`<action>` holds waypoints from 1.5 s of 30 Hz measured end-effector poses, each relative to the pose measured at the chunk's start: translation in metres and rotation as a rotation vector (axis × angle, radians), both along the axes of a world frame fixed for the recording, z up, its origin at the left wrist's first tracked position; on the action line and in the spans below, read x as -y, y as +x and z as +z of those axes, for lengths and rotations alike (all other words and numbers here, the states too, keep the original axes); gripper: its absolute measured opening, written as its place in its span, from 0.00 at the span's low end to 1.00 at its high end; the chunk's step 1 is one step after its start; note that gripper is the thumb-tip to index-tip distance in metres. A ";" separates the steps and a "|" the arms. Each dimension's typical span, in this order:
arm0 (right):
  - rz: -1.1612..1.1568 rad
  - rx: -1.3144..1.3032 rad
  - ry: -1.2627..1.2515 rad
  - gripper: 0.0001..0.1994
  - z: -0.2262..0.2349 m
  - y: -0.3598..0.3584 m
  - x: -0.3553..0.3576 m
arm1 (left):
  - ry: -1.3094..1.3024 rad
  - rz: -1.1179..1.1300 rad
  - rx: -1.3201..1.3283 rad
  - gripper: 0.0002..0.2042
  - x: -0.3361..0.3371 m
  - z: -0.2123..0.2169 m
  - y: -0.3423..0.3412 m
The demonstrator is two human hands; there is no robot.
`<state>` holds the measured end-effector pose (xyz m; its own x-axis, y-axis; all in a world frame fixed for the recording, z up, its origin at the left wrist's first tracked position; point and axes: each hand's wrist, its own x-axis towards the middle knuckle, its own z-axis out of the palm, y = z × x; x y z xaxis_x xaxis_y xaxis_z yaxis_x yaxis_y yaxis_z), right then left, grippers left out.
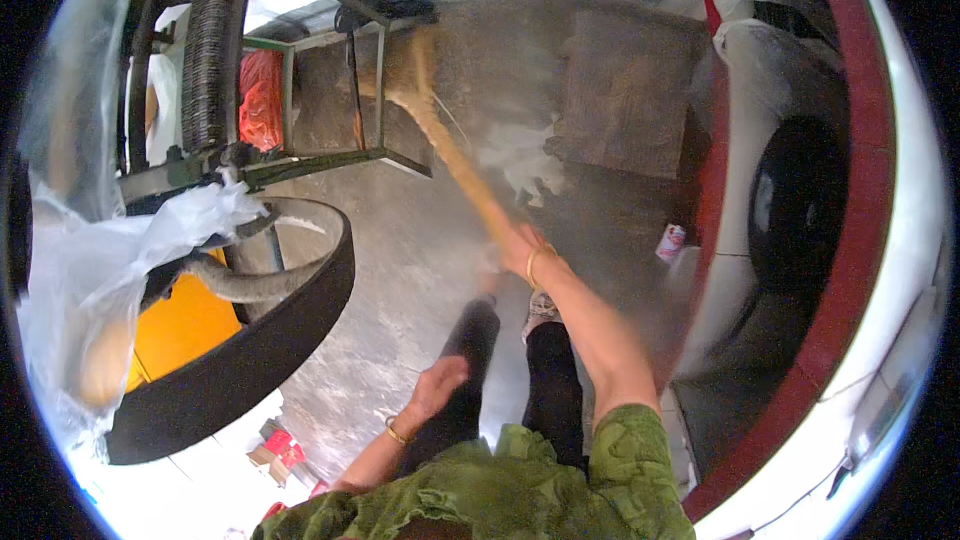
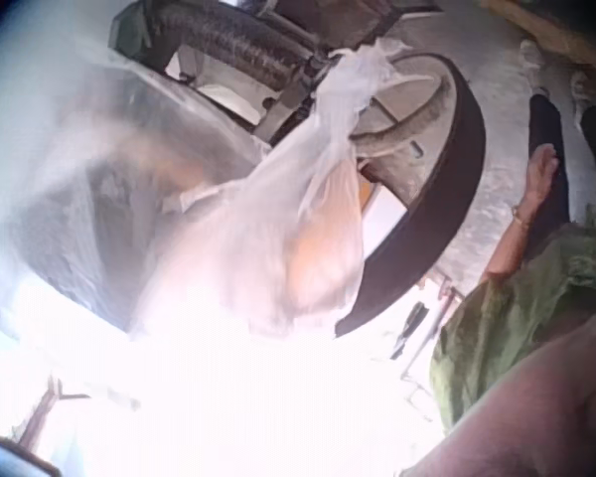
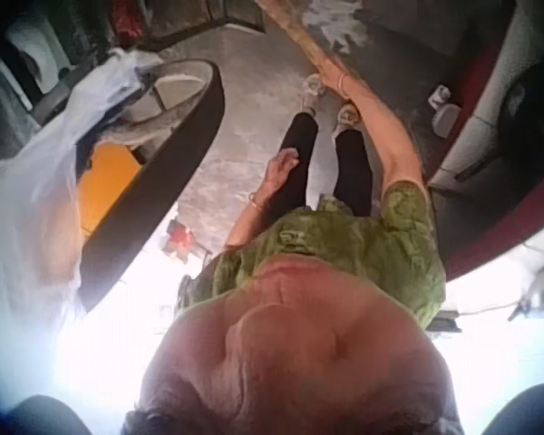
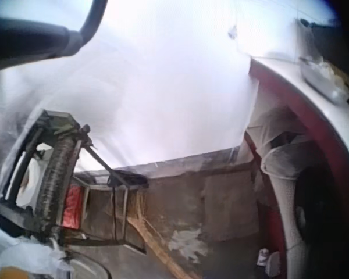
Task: The person sweeps a concrete floor with a traditional straw broom, moving a small stool and a bucket to clear the area. They sweep around furniture and into corners, then move into a kitchen area to sweep around a counter and a sewing machine. The person also picks up a plastic bag from the floor.
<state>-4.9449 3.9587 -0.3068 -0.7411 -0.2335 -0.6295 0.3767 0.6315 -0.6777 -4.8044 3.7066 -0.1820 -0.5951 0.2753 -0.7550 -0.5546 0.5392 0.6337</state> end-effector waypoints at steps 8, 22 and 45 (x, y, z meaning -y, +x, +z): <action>0.251 -0.089 0.027 0.40 -0.075 -0.044 0.035 | -0.135 0.081 0.029 0.10 0.054 -0.027 0.002; -0.019 -0.016 0.064 0.40 -0.116 -0.135 0.042 | -0.162 0.010 0.006 0.11 0.035 -0.045 -0.043; -0.425 0.016 0.019 0.40 0.051 0.127 -0.023 | -0.064 -0.143 -0.049 0.13 0.005 -0.002 -0.017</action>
